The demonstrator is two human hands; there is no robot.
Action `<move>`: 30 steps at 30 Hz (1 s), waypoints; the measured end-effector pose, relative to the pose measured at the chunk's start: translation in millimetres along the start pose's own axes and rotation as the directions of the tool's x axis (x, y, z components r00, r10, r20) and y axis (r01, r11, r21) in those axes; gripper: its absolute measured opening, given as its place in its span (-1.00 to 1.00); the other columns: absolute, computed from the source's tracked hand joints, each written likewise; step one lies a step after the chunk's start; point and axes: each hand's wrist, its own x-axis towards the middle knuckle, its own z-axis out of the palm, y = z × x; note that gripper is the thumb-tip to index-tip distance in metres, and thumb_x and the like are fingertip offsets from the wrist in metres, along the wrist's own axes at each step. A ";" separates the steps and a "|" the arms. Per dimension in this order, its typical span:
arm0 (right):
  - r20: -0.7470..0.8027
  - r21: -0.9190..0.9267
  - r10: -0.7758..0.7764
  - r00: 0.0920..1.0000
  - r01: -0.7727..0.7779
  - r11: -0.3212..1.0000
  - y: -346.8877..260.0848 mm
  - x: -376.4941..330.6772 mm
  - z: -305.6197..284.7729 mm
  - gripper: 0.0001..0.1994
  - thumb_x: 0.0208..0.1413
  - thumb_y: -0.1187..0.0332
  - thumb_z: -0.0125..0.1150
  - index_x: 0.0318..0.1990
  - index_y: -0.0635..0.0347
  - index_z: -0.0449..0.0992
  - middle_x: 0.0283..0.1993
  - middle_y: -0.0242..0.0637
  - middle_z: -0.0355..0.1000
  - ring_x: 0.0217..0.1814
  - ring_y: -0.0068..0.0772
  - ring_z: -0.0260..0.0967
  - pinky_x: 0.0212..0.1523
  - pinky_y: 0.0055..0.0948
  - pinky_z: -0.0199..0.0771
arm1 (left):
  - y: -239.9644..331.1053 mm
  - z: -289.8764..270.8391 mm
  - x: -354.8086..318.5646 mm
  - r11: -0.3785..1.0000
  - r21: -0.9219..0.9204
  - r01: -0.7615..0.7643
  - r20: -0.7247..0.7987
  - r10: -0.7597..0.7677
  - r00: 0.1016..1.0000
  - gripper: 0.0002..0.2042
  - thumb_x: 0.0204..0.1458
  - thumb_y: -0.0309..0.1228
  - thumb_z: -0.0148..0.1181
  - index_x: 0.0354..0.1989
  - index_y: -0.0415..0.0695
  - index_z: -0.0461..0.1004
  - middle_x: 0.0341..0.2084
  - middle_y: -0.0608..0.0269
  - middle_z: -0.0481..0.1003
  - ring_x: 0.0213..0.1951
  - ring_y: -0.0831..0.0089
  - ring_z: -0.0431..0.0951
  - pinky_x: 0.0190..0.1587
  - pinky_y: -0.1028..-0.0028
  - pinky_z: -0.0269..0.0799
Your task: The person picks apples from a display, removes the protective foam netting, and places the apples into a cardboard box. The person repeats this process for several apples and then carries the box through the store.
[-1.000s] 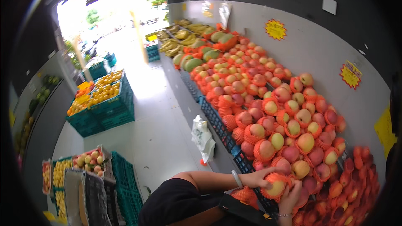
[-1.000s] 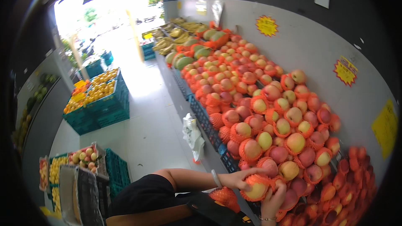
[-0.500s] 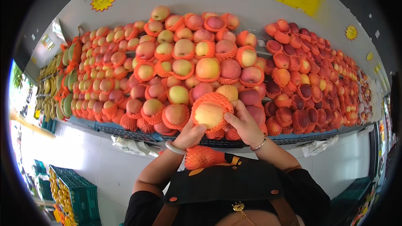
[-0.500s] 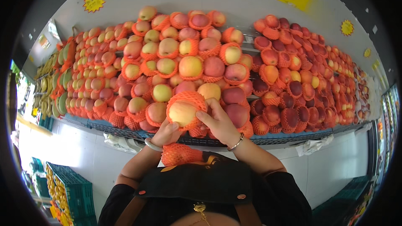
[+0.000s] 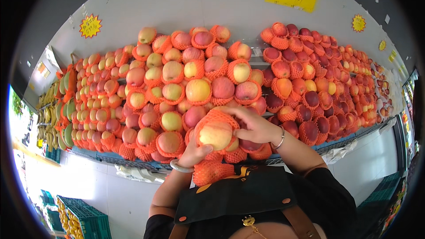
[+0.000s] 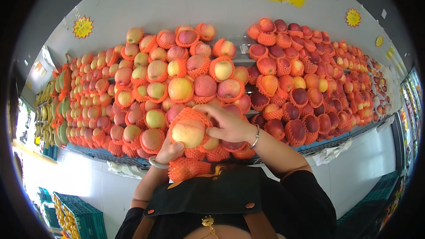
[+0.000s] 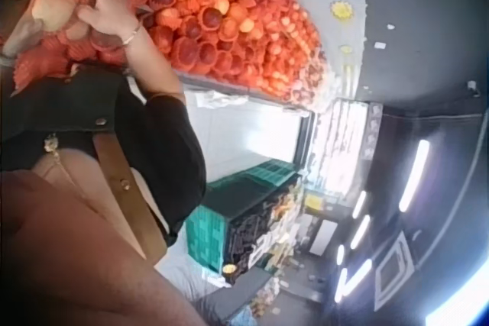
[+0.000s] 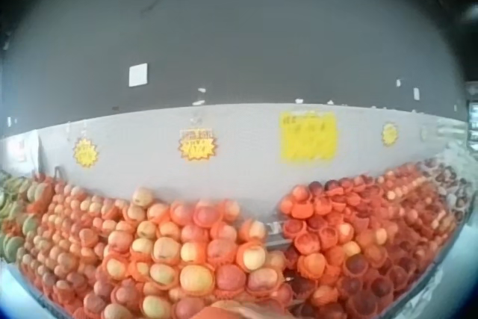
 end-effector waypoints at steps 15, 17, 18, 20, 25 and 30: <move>-0.199 -0.157 0.194 0.961 -0.227 0.961 5.8 37.5 -5.5 -0.58 0.07 0.11 0.15 -0.08 0.25 0.30 -0.20 -0.17 0.38 -0.15 -0.28 0.38 -0.30 -0.40 0.40 | 2.5 0.2 9.0 0.999 0.014 -0.044 -0.229 0.046 0.972 -0.09 -0.25 -0.26 0.37 0.25 -0.29 -0.08 0.13 0.07 0.19 0.14 0.26 0.26 0.16 0.30 0.21; -0.043 0.307 0.277 0.960 -0.251 0.918 14.9 30.0 14.0 -0.45 0.05 0.06 0.17 0.03 0.30 0.23 -0.04 -0.16 0.33 0.01 -0.34 0.30 -0.17 -0.43 0.39 | -8.6 1.9 13.4 0.989 0.116 -0.095 -0.334 0.129 0.934 -0.03 -0.20 -0.35 0.34 0.29 -0.27 -0.28 0.16 0.01 0.14 0.16 0.20 0.23 0.20 0.26 0.13; 0.047 0.521 0.291 0.956 -0.272 0.809 19.6 28.6 24.3 -0.38 0.03 0.03 0.19 0.09 0.32 0.19 0.04 -0.15 0.30 0.09 -0.37 0.26 -0.10 -0.45 0.39 | -12.4 0.2 13.5 0.939 0.333 -0.082 -0.246 0.170 0.954 -0.01 -0.17 -0.39 0.32 0.30 -0.20 -0.36 0.18 0.01 0.11 0.18 0.20 0.19 0.20 0.26 0.13; 0.033 0.536 0.305 0.952 -0.274 0.799 27.5 33.6 24.1 -0.23 0.00 0.05 0.23 0.21 0.37 0.02 0.20 -0.13 0.13 0.24 -0.41 0.08 0.13 -0.43 0.22 | -13.8 -2.3 13.8 0.834 0.547 -0.077 -0.091 0.150 0.984 0.04 -0.14 -0.44 0.29 0.30 -0.11 -0.53 0.22 0.00 0.03 0.23 0.20 0.11 0.21 0.26 0.09; -0.031 0.261 0.214 0.976 -0.198 0.945 13.7 80.5 -46.3 -0.21 -0.17 0.11 0.35 0.17 0.24 0.06 0.09 -0.19 0.21 0.16 -0.38 0.16 0.14 -0.42 0.20 | -4.4 13.4 9.8 0.961 0.276 -0.016 0.040 0.005 0.999 -0.10 -0.02 -0.41 0.21 0.32 -0.22 -0.40 0.24 -0.05 0.04 0.27 0.24 0.05 0.26 0.29 -0.02; -0.235 -0.449 0.078 0.969 -0.180 0.876 44.6 167.1 -144.9 -0.24 -0.29 0.13 0.39 0.11 0.15 0.16 0.05 -0.07 0.27 0.10 -0.13 0.26 0.09 -0.29 0.28 | 2.9 -2.4 4.0 0.934 0.200 0.295 0.234 -0.338 0.912 -0.47 0.14 -0.44 -0.04 0.29 -0.20 -0.02 0.16 0.14 0.22 0.21 0.37 0.17 0.21 0.39 0.08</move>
